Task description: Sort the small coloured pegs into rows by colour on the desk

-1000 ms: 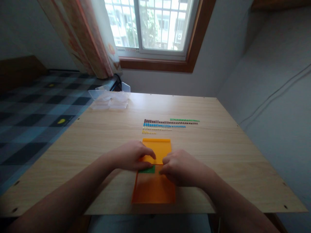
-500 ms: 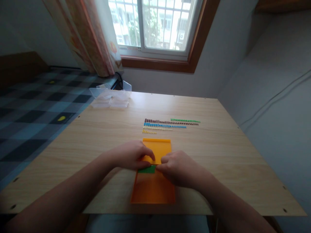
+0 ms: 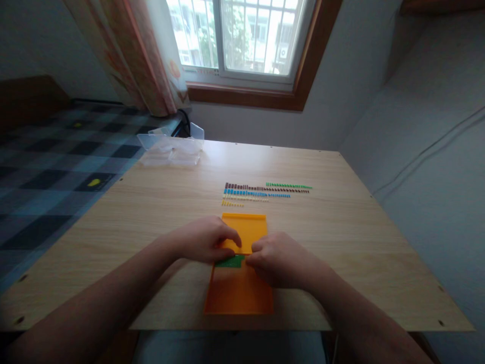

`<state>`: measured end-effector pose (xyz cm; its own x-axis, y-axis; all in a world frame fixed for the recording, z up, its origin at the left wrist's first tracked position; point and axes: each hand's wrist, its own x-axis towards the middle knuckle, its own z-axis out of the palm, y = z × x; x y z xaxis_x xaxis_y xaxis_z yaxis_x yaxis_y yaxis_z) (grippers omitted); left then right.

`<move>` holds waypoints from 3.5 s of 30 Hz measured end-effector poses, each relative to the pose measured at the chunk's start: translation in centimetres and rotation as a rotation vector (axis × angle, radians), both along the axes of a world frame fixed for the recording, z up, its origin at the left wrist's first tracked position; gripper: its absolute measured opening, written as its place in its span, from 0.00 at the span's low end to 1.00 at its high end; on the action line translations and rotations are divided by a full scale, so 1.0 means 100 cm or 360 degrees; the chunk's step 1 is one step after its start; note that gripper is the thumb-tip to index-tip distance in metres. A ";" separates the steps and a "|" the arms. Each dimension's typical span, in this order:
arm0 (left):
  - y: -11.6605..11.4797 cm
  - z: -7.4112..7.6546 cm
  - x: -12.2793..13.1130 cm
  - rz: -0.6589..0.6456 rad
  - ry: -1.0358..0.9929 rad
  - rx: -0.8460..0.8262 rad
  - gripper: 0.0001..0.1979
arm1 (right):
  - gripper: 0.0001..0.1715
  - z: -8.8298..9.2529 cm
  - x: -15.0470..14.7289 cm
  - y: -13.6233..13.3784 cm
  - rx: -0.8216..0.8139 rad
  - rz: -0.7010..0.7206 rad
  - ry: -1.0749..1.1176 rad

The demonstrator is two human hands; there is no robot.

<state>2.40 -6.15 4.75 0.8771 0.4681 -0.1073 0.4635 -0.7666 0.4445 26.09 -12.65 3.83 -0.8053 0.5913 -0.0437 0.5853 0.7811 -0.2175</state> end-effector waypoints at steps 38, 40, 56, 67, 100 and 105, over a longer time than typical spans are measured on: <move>0.018 -0.014 -0.012 0.0431 -0.0375 0.0540 0.11 | 0.10 -0.008 0.049 0.072 0.0640 -0.0943 0.0892; 0.020 -0.015 -0.014 0.0498 -0.0422 0.0589 0.11 | 0.10 -0.004 0.053 0.094 0.0534 -0.1003 0.0729; 0.027 -0.015 -0.020 0.0609 -0.0414 0.0679 0.13 | 0.14 0.005 0.042 0.194 0.0040 -0.1033 -0.0210; 0.024 -0.013 -0.017 0.0522 -0.0399 0.0657 0.10 | 0.13 -0.002 0.036 0.197 0.0044 -0.1022 -0.0341; 0.011 -0.002 -0.006 0.0125 0.0097 0.0328 0.17 | 0.08 -0.015 -0.018 -0.053 0.0118 -0.0743 0.0181; 0.011 -0.002 -0.006 0.0117 0.0131 0.0319 0.17 | 0.07 -0.017 -0.010 -0.056 0.0104 -0.0722 0.0318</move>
<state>1.80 -5.09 4.59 0.8319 0.5498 -0.0754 0.5499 -0.7985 0.2449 25.11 -18.29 2.16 -0.4554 0.8801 0.1341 0.8210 0.4735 -0.3189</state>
